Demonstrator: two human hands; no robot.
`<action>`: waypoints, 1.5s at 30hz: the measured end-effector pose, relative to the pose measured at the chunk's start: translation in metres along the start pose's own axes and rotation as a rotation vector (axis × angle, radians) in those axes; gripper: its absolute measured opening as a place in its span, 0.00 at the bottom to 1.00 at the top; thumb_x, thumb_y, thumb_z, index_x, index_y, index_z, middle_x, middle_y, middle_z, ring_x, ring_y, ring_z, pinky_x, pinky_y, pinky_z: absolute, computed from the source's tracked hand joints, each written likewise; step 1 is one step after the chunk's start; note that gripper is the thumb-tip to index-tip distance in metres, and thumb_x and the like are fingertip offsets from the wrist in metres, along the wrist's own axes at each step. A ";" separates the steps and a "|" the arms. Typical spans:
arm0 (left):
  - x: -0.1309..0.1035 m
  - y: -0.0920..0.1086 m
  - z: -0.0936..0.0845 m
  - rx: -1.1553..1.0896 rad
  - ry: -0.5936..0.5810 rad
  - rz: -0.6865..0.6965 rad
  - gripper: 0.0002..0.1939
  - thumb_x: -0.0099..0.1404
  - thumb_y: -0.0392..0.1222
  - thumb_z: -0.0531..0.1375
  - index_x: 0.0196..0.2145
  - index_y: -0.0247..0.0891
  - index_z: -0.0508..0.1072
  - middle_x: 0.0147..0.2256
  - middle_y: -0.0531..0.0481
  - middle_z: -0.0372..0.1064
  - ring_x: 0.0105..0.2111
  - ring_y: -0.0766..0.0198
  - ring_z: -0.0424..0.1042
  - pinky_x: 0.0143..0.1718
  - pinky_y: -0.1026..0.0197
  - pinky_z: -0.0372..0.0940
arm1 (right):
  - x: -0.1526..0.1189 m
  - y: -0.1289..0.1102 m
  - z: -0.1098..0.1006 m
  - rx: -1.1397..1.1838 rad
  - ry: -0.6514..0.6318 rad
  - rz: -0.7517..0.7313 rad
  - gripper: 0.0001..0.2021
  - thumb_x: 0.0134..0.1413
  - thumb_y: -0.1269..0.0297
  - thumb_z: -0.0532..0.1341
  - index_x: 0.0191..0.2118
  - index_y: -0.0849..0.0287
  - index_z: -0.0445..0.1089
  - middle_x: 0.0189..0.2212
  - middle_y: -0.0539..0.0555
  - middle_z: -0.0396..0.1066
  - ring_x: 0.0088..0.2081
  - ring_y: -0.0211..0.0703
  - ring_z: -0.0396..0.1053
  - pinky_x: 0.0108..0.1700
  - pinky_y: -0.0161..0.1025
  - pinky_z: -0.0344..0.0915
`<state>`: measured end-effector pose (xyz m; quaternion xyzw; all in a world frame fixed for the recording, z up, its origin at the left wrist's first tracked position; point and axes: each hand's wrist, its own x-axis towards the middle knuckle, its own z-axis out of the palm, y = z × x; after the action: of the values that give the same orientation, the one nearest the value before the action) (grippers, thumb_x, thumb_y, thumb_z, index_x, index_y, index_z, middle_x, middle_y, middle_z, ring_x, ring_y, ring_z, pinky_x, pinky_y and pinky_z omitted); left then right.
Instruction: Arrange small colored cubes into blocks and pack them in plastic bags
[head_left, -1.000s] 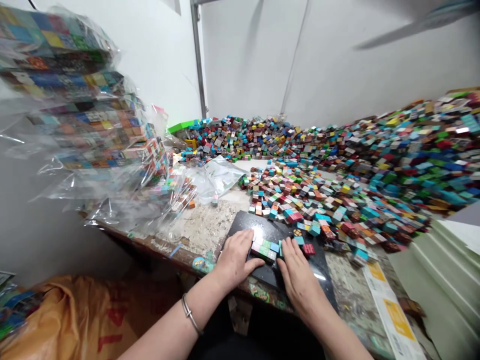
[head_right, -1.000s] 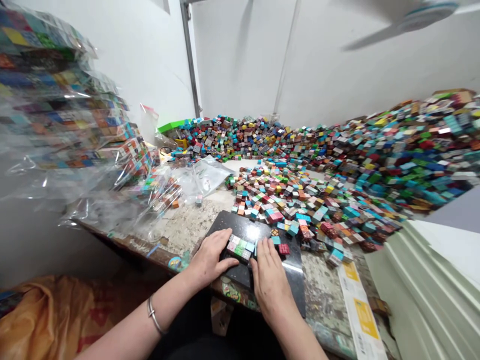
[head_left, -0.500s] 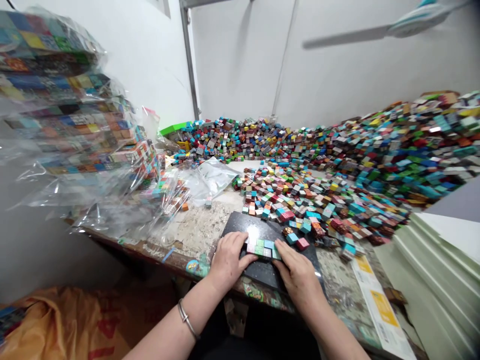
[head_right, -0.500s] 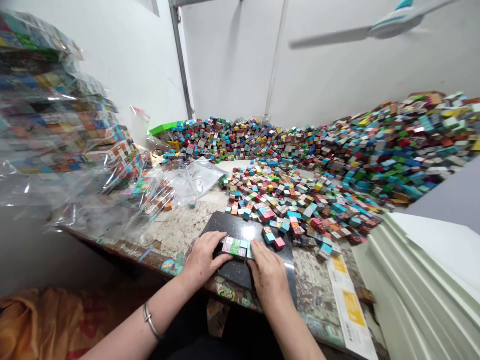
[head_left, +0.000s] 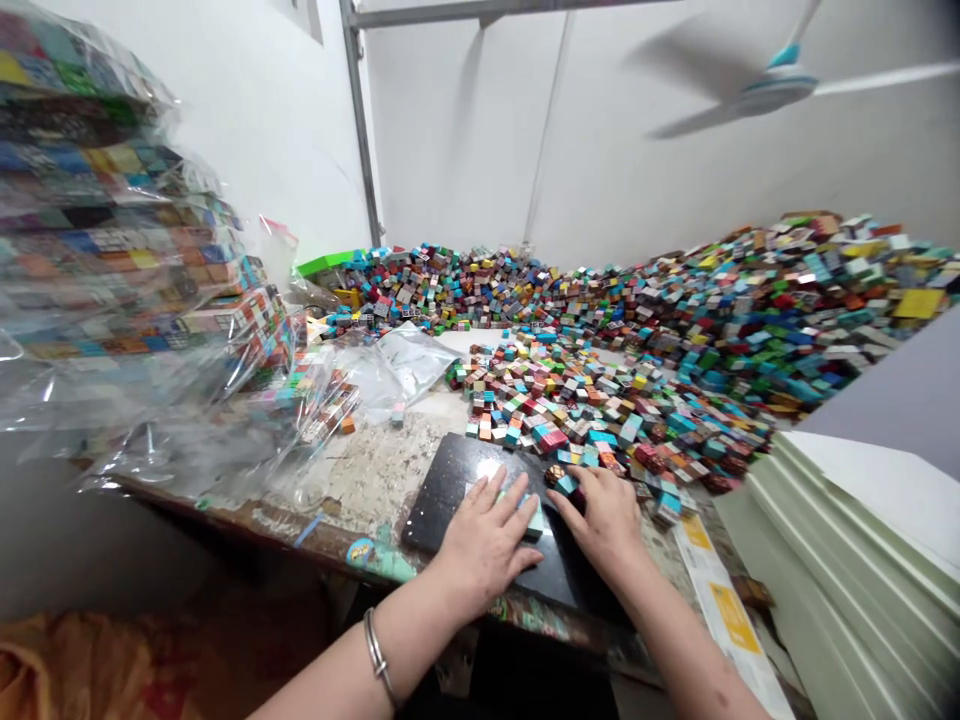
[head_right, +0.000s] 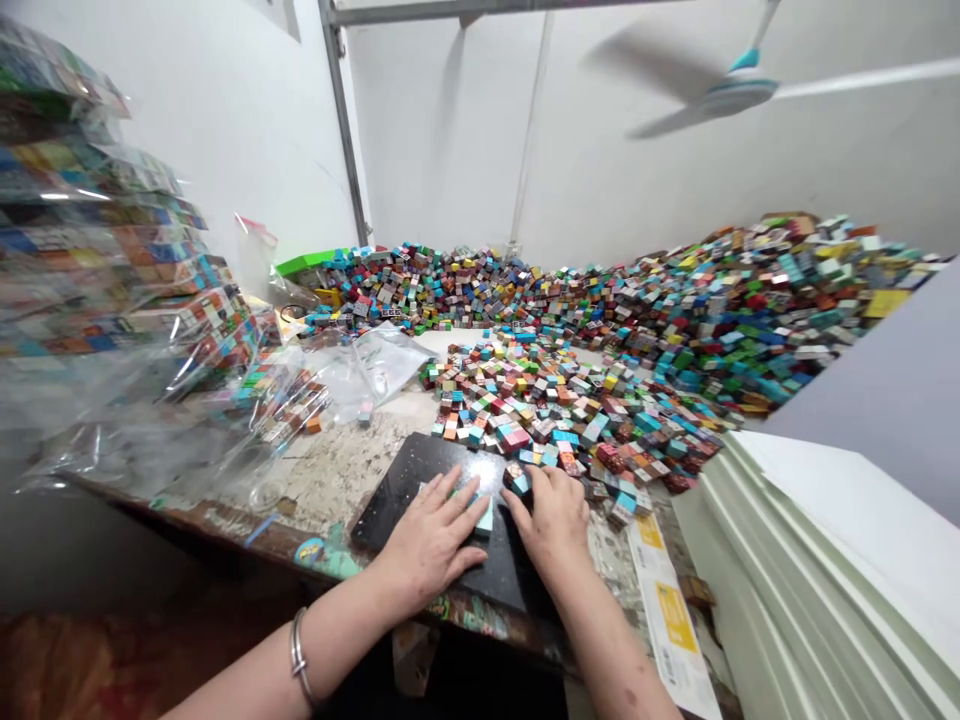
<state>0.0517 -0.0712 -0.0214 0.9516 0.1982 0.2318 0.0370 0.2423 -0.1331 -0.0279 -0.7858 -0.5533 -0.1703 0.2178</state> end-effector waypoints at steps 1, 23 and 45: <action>0.001 0.001 0.003 0.005 -0.009 0.014 0.29 0.62 0.53 0.53 0.58 0.43 0.54 0.58 0.48 0.54 0.60 0.53 0.47 0.57 0.46 0.51 | 0.000 0.000 0.003 0.005 -0.016 -0.008 0.14 0.52 0.57 0.55 0.41 0.59 0.69 0.36 0.59 0.69 0.38 0.51 0.64 0.37 0.46 0.61; -0.025 -0.014 -0.014 -0.171 0.213 -0.261 0.25 0.66 0.45 0.48 0.59 0.33 0.51 0.59 0.39 0.50 0.61 0.56 0.46 0.60 0.46 0.46 | -0.019 -0.025 -0.053 0.451 -0.006 -0.031 0.14 0.55 0.61 0.52 0.45 0.58 0.66 0.41 0.59 0.70 0.42 0.47 0.68 0.45 0.45 0.65; -0.061 -0.010 -0.029 -0.274 0.227 -0.228 0.20 0.56 0.52 0.60 0.43 0.39 0.68 0.40 0.46 0.68 0.42 0.56 0.64 0.44 0.49 0.58 | -0.016 -0.067 -0.051 0.575 -0.176 0.041 0.14 0.53 0.56 0.54 0.42 0.56 0.68 0.40 0.55 0.72 0.42 0.44 0.69 0.45 0.41 0.65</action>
<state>-0.0150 -0.0869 -0.0236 0.8770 0.2742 0.3564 0.1694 0.1726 -0.1534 0.0177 -0.7146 -0.5796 0.0666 0.3859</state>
